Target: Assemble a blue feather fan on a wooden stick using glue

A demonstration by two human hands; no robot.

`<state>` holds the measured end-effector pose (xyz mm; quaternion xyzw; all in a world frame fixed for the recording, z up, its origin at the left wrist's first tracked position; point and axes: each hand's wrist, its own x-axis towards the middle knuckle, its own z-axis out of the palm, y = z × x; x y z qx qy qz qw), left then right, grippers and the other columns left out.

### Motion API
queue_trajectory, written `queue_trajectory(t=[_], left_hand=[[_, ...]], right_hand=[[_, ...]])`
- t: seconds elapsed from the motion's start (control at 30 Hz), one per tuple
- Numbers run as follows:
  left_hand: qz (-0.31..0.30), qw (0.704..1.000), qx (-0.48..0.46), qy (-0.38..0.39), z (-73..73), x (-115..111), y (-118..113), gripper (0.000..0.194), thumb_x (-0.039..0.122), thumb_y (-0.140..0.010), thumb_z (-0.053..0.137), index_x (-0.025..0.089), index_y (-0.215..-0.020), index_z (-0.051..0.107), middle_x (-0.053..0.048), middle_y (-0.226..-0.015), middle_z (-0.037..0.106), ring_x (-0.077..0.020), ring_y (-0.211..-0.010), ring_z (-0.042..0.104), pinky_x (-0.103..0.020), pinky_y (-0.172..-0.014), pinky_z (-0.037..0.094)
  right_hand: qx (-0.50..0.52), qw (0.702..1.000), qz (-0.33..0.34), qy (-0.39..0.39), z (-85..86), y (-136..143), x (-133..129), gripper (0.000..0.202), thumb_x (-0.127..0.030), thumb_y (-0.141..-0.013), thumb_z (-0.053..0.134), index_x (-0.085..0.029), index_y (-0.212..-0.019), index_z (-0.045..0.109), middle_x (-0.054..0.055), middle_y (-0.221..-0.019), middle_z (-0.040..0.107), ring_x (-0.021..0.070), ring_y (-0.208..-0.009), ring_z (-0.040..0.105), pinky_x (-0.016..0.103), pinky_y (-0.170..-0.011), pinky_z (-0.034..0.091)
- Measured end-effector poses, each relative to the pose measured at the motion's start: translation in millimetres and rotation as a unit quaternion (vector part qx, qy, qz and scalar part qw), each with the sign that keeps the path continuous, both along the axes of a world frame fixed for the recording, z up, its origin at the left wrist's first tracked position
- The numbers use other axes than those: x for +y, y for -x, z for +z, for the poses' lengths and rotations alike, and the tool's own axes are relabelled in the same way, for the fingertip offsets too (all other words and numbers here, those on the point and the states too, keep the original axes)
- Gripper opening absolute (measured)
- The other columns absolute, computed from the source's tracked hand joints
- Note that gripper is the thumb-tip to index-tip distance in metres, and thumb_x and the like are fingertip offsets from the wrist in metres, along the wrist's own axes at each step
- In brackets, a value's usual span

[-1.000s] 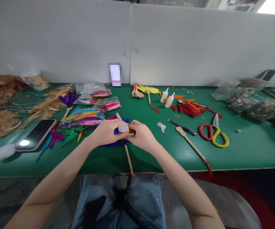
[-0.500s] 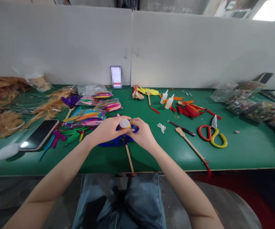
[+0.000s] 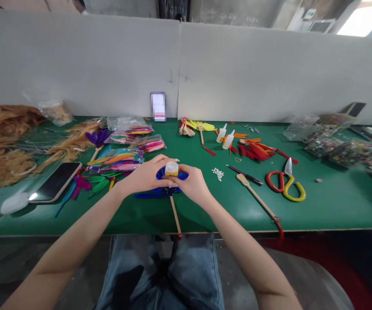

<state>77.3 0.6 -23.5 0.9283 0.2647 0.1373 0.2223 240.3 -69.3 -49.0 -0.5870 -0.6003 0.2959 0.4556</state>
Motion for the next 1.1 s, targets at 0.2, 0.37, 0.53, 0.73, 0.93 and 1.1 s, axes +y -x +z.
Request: queue_trajectory(t=[0.2,0.37,0.53,0.73,0.93,1.1], left_hand=[[-0.014,0.998,-0.022,0.057,-2.1,0.9,-2.7,0.058,0.056,-0.075,0.064,0.020,-0.119,0.056,-0.004,-0.099,0.067,-0.0220,-0.085,0.063,-0.028,-0.070,0.046],[-0.027,0.993,-0.052,0.101,-1.5,3.5,3.2,0.056,0.054,-0.072,0.067,0.021,-0.117,0.059,-0.001,-0.102,0.069,-0.0203,-0.088,0.063,-0.025,-0.072,0.045],[-0.046,0.988,-0.052,0.135,-3.0,6.5,5.6,0.047,0.049,-0.073,0.068,0.018,-0.109,0.062,-0.001,-0.094,0.069,-0.0189,-0.083,0.062,-0.025,-0.070,0.045],[-0.078,0.986,-0.052,0.141,-0.7,7.7,6.9,0.039,0.043,-0.078,0.065,0.018,-0.108,0.062,-0.001,-0.091,0.068,-0.0163,-0.078,0.061,-0.024,-0.068,0.043],[-0.095,0.981,-0.055,0.160,0.0,9.1,9.7,0.035,0.046,-0.082,0.060,0.016,-0.100,0.064,-0.002,-0.084,0.066,-0.0135,-0.069,0.055,-0.023,-0.065,0.043],[-0.065,0.985,-0.072,0.143,-7.1,7.8,11.5,0.039,0.047,-0.083,0.059,0.017,-0.108,0.063,0.001,-0.075,0.062,-0.0101,-0.057,0.047,-0.021,-0.056,0.038]], right_hand=[[-0.072,0.995,-0.038,-0.053,-11.4,2.2,6.3,0.028,-0.039,-0.071,0.070,-0.017,-0.087,0.069,0.006,-0.082,0.066,0.0228,-0.081,0.060,0.036,-0.075,0.045],[-0.169,0.983,-0.037,-0.065,-16.7,-1.7,7.3,0.021,-0.031,-0.071,0.071,-0.019,-0.087,0.067,0.004,-0.076,0.059,0.0212,-0.078,0.055,0.037,-0.077,0.040],[-0.188,0.980,-0.012,-0.069,-13.6,-0.2,6.3,0.012,-0.027,-0.071,0.069,-0.020,-0.081,0.065,0.000,-0.068,0.053,0.0196,-0.075,0.051,0.038,-0.081,0.036],[-0.200,0.977,0.008,-0.072,-9.3,1.2,5.3,0.011,-0.020,-0.071,0.066,-0.020,-0.081,0.061,0.000,-0.067,0.049,0.0196,-0.072,0.048,0.037,-0.079,0.035],[-0.193,0.978,0.025,-0.080,-5.2,0.2,3.5,0.011,-0.019,-0.073,0.063,-0.020,-0.085,0.061,-0.001,-0.065,0.048,0.0178,-0.067,0.046,0.031,-0.070,0.037],[-0.149,0.984,0.043,-0.087,-6.1,-0.5,3.3,0.018,-0.019,-0.072,0.063,-0.019,-0.090,0.062,0.002,-0.070,0.055,0.0175,-0.068,0.048,0.027,-0.063,0.038]])
